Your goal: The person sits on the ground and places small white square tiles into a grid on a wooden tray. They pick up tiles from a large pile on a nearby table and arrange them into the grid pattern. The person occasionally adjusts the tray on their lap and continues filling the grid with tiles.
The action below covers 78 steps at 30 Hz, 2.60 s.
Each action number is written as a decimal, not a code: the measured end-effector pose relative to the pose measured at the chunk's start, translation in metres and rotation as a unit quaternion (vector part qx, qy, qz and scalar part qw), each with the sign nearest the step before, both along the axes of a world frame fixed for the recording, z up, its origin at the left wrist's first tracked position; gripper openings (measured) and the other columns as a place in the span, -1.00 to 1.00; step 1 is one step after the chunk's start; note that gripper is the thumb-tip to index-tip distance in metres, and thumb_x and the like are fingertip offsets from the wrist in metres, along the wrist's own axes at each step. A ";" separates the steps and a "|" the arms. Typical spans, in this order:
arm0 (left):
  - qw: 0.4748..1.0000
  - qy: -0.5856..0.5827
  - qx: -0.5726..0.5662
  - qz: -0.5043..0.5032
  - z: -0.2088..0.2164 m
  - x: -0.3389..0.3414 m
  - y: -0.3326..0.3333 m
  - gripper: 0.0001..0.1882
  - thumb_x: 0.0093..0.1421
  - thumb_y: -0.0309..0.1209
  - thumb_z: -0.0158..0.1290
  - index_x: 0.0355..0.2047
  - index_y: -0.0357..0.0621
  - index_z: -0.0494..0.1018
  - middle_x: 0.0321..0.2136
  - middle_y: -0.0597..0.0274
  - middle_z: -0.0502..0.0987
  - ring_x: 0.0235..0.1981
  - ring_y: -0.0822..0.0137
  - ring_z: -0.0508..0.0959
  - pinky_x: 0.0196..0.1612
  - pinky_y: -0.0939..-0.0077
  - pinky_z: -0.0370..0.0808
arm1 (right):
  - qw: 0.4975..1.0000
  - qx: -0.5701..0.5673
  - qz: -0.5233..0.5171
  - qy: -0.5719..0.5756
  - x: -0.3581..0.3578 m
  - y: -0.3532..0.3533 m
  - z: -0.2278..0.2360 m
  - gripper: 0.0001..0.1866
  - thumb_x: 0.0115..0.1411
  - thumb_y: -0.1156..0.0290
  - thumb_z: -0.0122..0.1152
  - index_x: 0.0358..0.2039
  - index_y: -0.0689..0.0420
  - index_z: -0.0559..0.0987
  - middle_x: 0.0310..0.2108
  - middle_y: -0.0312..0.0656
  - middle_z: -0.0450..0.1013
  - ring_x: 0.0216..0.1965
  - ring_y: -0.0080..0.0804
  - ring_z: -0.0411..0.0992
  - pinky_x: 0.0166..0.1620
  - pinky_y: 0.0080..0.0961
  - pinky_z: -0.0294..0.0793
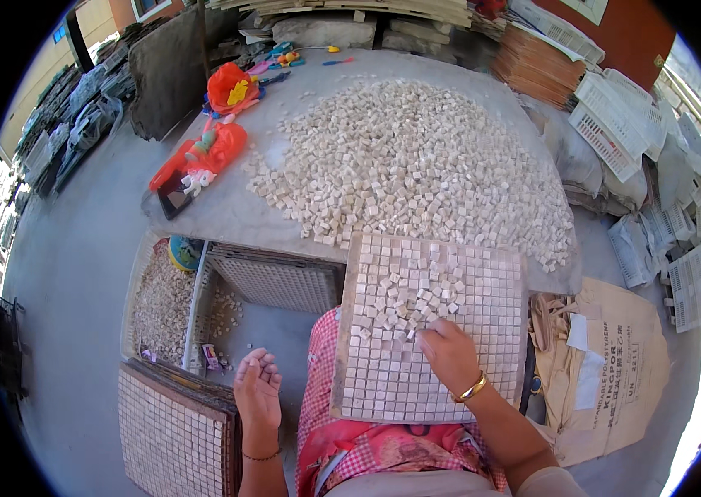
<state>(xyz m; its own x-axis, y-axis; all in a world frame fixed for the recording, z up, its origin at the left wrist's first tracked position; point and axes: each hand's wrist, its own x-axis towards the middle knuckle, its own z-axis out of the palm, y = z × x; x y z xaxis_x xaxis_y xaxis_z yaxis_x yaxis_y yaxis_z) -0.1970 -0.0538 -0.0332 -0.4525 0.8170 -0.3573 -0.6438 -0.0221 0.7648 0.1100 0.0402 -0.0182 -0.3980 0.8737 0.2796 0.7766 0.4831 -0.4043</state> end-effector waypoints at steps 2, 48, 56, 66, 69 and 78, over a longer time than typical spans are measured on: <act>0.999 0.005 0.013 -0.041 0.005 0.026 0.008 -0.79 0.29 -0.39 -0.06 -0.14 -0.23 0.40 -0.31 0.28 0.49 -0.35 0.50 0.47 -0.30 0.64 0.44 | 0.999 -0.025 0.001 0.024 0.000 0.003 0.001 -0.92 0.03 0.40 0.19 -0.43 0.09 0.54 -0.45 -0.24 0.39 -0.37 -0.22 0.42 -0.32 -0.33 0.44; 0.629 0.694 0.192 -0.293 0.005 0.119 0.077 -0.71 -0.07 -0.51 0.18 -0.30 -0.24 0.41 -0.35 0.12 0.43 -0.29 0.08 0.44 -0.20 0.27 0.42 | 0.997 -0.056 -0.028 0.050 0.000 -0.004 0.008 -0.71 -0.08 0.37 0.34 -0.31 0.08 0.49 -0.39 -0.22 0.38 -0.37 -0.22 0.42 -0.36 -0.35 0.44; 0.634 0.693 0.193 -0.284 0.005 0.119 0.079 -0.78 -0.07 -0.54 0.16 -0.36 -0.22 0.43 -0.41 0.14 0.41 -0.34 0.11 0.44 -0.25 0.30 0.41 | 0.998 -0.038 -0.016 0.045 0.001 0.001 0.001 -0.81 -0.07 0.40 0.27 -0.40 0.06 0.50 -0.44 -0.24 0.34 -0.36 -0.25 0.40 -0.34 -0.34 0.42; 0.623 0.699 0.210 -0.280 0.007 0.116 0.078 -0.81 -0.04 -0.54 0.15 -0.37 -0.23 0.43 -0.41 0.11 0.43 -0.34 0.09 0.45 -0.25 0.29 0.42 | 0.996 -0.063 -0.004 0.061 0.003 0.005 0.002 -0.81 -0.04 0.41 0.26 -0.35 0.05 0.53 -0.43 -0.24 0.35 -0.37 -0.25 0.40 -0.35 -0.34 0.42; 0.636 0.698 0.211 -0.252 0.004 0.109 0.074 -0.81 -0.03 -0.53 0.15 -0.36 -0.24 0.44 -0.39 0.10 0.44 -0.34 0.08 0.46 -0.26 0.29 0.44 | 0.995 -0.066 -0.021 0.065 0.000 0.003 0.008 -0.81 -0.03 0.41 0.28 -0.35 0.08 0.55 -0.42 -0.23 0.40 -0.38 -0.24 0.42 -0.35 -0.37 0.44; 0.635 0.686 0.187 -0.301 -0.002 0.107 0.072 -0.76 0.02 -0.55 0.09 -0.25 -0.26 0.43 -0.37 0.06 0.48 -0.30 0.05 0.49 -0.24 0.27 0.45 | 0.997 -0.041 0.007 0.072 -0.013 0.009 0.007 -0.78 -0.04 0.44 0.29 -0.33 0.09 0.54 -0.43 -0.23 0.38 -0.39 -0.25 0.42 -0.36 -0.37 0.43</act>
<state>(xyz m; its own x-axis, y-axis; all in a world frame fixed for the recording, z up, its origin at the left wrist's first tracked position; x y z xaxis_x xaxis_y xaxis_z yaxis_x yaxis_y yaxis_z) -0.0905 0.0183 -0.0351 0.3069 0.9013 0.3056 0.6452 -0.4331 0.6294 0.0967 0.0490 -0.0110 -0.3715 0.8902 0.2637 0.7003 0.4551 -0.5499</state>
